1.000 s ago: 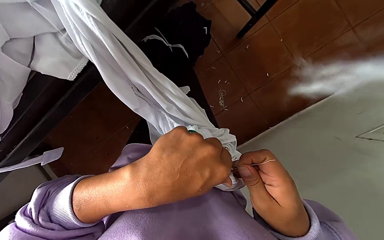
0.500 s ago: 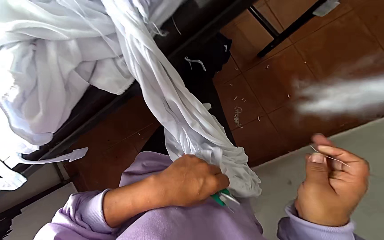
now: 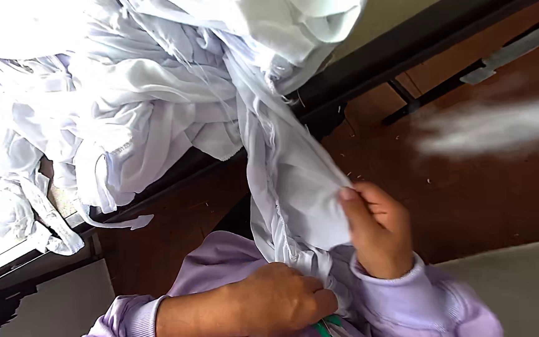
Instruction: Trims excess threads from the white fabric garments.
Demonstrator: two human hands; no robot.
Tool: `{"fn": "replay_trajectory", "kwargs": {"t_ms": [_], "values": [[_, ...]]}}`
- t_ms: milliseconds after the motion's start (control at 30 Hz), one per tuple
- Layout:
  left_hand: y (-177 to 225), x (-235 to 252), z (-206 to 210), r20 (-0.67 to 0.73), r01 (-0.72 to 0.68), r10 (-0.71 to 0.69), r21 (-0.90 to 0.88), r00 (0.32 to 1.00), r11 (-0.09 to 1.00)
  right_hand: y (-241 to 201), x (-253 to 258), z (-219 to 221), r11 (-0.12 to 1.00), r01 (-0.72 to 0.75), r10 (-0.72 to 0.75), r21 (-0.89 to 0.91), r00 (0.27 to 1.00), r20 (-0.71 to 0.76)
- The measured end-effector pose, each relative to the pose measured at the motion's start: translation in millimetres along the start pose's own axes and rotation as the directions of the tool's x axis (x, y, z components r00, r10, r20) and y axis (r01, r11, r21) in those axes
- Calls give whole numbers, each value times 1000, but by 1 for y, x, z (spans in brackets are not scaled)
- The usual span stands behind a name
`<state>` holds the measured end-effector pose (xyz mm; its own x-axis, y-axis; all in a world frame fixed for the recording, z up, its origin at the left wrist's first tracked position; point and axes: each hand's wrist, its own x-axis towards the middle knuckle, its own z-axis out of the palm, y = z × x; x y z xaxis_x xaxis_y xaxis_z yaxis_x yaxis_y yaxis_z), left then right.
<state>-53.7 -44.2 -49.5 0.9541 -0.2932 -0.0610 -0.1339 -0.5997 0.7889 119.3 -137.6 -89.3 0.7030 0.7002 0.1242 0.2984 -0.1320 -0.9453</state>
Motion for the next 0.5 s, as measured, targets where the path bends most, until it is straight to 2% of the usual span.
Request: {"fn": "replay_trajectory", "kwargs": {"t_ms": [67, 100, 200, 300, 400, 467, 500], "values": [[-2, -3, -2, 24, 60, -60, -1, 998, 998, 23, -16, -27, 989, -123, 115, -84, 989, -90], [-4, -3, -3, 47, 84, -83, -10, 995, 996, 34, -25, -42, 958, -186, 166, -220, 980, -109], [-6, 0, -5, 142, 141, -134, -41, 981, 989, 46, -46, -67, 769, -276, 303, -577, 951, -52], [-7, 5, -5, 207, 148, -136, -42, 969, 988, 40, -52, -62, 660, -266, 403, -703, 915, 32], [-10, 3, -8, 74, 117, -117, 0, 990, 993, 36, -53, -59, 606, -247, 435, -756, 899, 55], [-16, 0, -15, -111, 111, -106, 39, 988, 993, 36, -55, -63, 598, -221, 436, -770, 896, 81], [-21, -2, -18, -238, 115, -104, 34, 966, 993, 36, -56, -67, 598, -206, 439, -775, 893, 101]]}}
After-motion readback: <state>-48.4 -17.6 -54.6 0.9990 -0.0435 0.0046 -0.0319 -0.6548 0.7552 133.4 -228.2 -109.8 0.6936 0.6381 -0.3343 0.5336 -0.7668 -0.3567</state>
